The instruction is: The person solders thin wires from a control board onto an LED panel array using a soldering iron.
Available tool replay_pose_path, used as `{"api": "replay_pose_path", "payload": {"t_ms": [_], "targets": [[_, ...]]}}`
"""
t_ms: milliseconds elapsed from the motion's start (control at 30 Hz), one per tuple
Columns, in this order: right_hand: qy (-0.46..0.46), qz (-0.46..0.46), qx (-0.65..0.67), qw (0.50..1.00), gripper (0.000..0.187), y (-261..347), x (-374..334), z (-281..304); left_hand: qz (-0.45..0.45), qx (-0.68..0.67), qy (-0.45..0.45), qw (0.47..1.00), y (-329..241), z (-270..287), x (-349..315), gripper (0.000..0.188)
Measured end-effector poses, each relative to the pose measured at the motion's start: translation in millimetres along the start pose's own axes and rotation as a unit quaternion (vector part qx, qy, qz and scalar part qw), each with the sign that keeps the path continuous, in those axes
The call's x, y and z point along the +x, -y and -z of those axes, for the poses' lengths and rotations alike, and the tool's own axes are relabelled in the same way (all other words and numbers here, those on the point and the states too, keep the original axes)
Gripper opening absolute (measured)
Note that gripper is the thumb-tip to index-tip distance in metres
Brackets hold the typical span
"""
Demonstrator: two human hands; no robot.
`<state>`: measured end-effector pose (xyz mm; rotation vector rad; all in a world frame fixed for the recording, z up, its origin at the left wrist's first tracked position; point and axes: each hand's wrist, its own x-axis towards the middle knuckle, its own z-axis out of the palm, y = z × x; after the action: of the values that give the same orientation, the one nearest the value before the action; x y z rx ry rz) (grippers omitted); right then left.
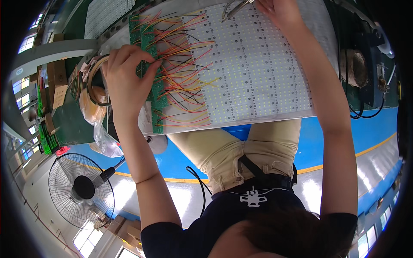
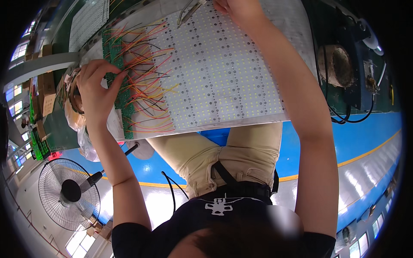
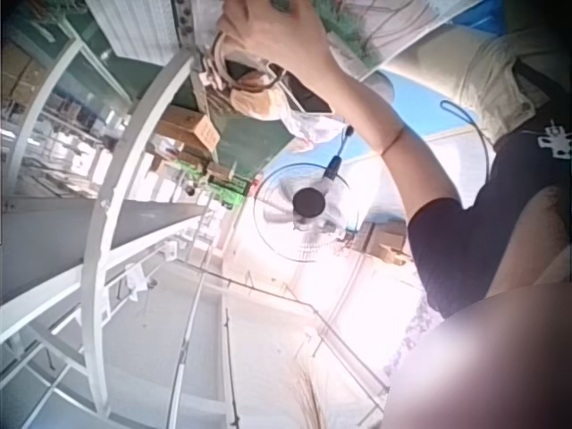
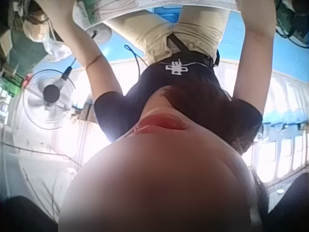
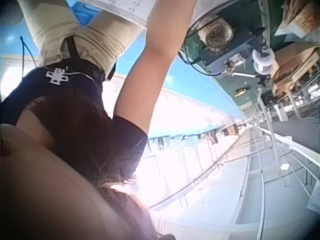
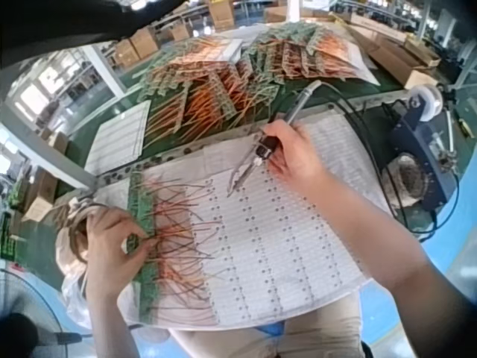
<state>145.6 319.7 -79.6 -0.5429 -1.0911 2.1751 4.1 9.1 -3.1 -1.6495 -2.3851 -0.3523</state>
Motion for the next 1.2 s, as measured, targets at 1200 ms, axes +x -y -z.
{"api": "replay_pose_path", "payload": {"t_ms": [1200], "targets": [[0.004,0.021,0.018,1.000,0.024,-4,2,-2,-0.075,0.184,-0.081,0.977,-17,-13,-15,0.017]]}}
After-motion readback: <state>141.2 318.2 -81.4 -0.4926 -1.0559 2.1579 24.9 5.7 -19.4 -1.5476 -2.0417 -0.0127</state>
